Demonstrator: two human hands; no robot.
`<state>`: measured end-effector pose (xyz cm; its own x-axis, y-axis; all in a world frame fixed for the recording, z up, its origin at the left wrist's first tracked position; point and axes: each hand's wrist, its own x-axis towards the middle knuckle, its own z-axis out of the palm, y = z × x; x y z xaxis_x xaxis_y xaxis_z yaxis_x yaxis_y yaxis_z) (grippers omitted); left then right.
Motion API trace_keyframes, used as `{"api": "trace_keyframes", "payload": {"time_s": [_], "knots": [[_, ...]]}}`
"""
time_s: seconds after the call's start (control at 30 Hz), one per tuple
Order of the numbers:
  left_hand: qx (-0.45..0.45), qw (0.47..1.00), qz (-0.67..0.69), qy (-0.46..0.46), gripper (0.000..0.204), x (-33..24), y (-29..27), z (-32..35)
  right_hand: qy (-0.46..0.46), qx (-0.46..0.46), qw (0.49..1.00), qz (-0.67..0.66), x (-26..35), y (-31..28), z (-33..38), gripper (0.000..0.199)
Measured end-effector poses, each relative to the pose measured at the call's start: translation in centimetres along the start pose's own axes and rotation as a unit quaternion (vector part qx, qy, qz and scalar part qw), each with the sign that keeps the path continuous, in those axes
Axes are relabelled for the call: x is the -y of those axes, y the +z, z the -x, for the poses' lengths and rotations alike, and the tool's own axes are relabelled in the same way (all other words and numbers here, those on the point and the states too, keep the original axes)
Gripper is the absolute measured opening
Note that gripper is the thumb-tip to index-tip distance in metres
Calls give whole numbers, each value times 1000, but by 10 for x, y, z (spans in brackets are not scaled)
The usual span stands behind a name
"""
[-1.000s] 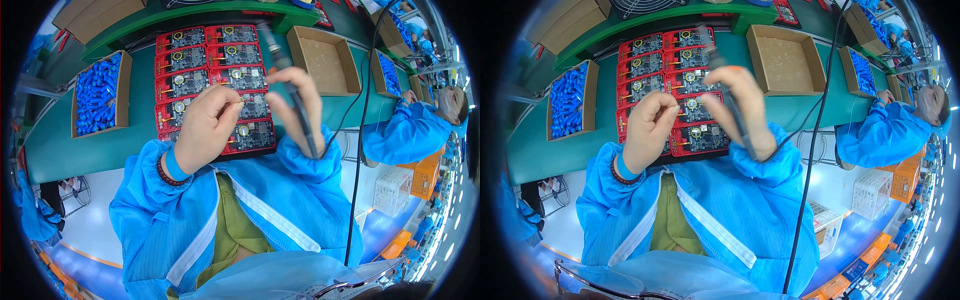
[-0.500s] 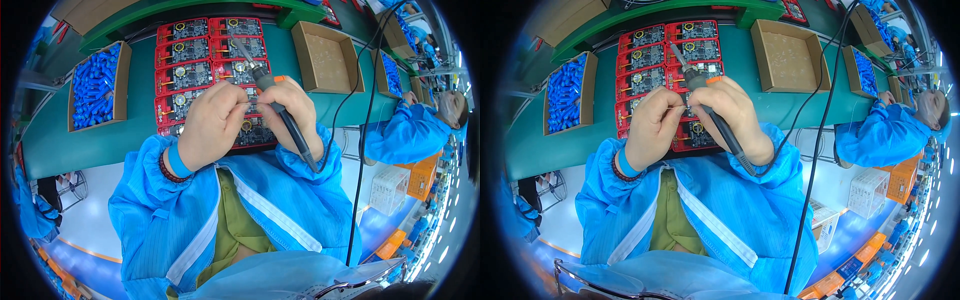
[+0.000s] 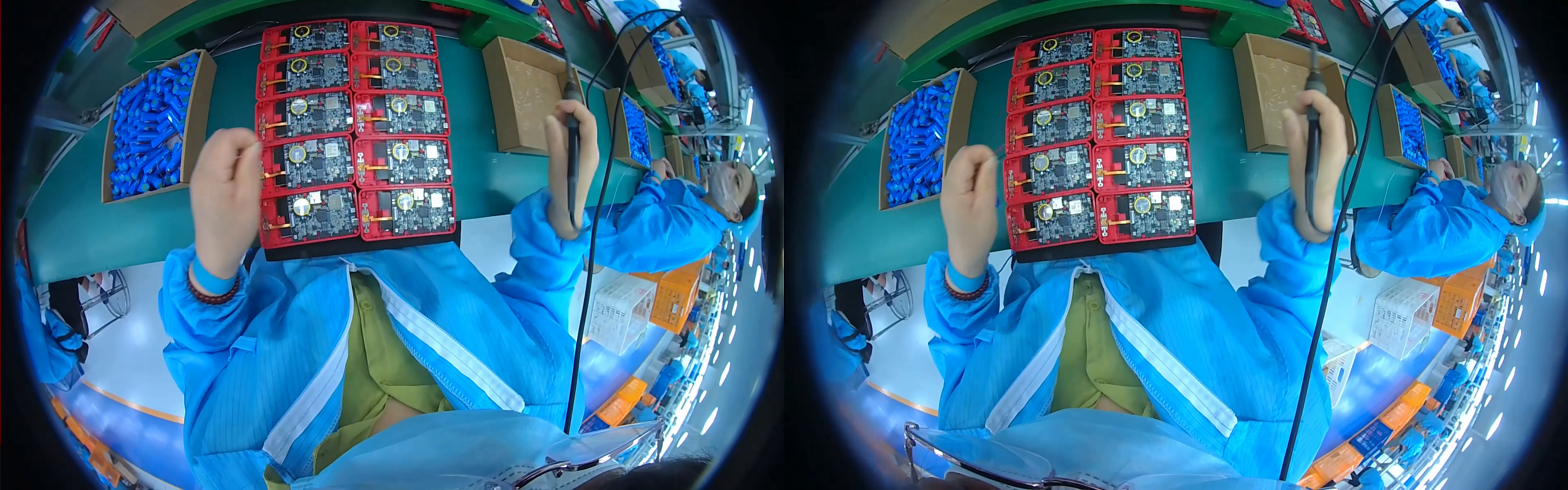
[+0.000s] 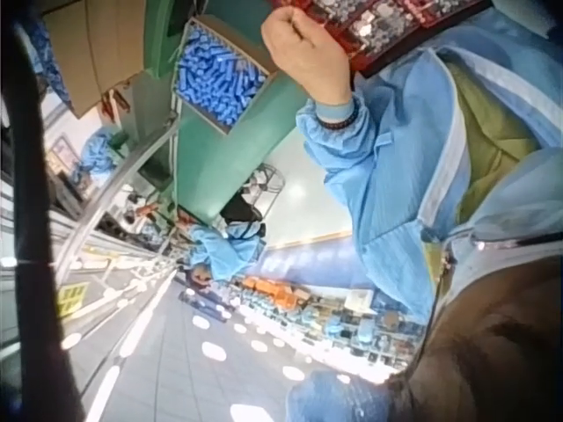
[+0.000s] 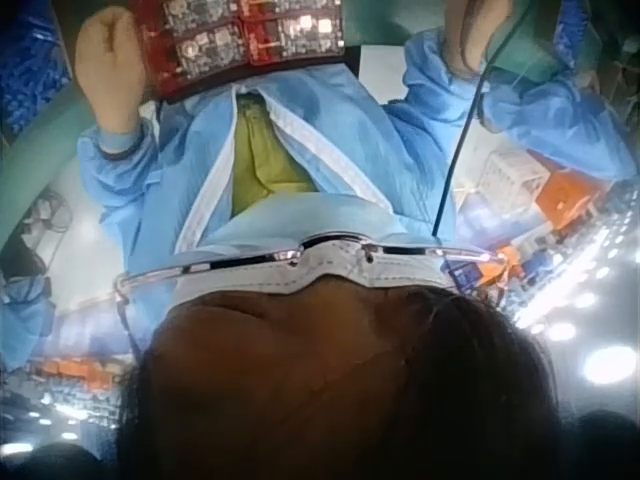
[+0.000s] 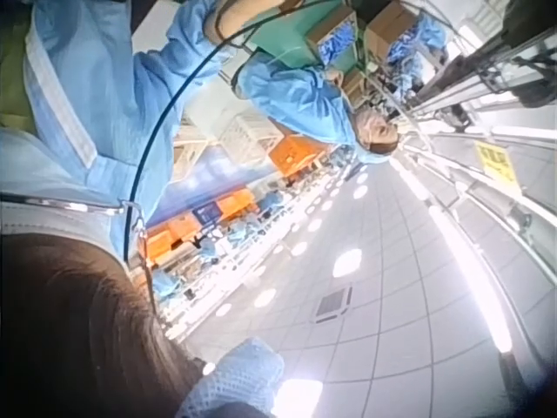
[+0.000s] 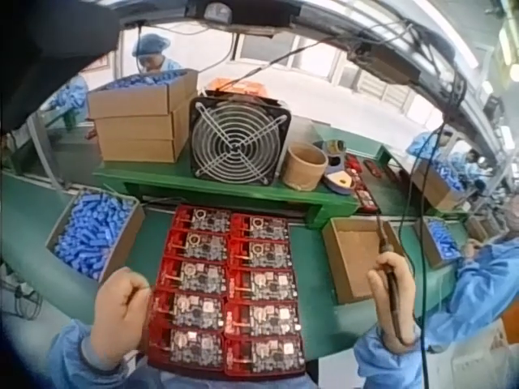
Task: The person solders components on circuit boards using a soldering iron and solder wire, then takes batteries from a box and solders their wires to the circuit boards.
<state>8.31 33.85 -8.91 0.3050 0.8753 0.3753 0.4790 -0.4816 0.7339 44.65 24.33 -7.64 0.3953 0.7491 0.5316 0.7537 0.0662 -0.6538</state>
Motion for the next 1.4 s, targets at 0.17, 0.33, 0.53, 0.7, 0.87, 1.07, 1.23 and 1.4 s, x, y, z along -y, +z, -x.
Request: {"api": "trace_keyframes", "payload": {"time_s": [0.17, 0.33, 0.53, 0.7, 0.87, 1.07, 1.23, 1.4], "knots": [[-32, 995, -55, -72, 4, 29, -19, 25, 19, -10, 999, 34, -6, -2, -12, 17], [32, 996, -66, -43, 4, 39, -2, 40, -1, 118, 958, -260, 50, 26, 23, 20], [60, 996, -60, 32, 7, 39, 10, 48, -84, 363, 863, -341, 93, 76, 41, 35], [89, 994, -55, 30, 9, 43, 4, 52, -106, 408, 847, -326, 102, 99, 46, 29], [88, 994, -44, 41, 8, 44, 2, 53, -63, 412, 850, -323, 100, 107, 53, 27], [96, 994, -41, 44, 8, 46, 3, 52, -57, 427, 846, -313, 97, 113, 53, 27], [103, 992, -47, 47, 9, 46, 5, 52, -45, 433, 847, -304, 96, 114, 54, 27], [93, 993, -48, 45, 7, 45, 6, 52, -62, 436, 844, -305, 96, 114, 54, 28]]}}
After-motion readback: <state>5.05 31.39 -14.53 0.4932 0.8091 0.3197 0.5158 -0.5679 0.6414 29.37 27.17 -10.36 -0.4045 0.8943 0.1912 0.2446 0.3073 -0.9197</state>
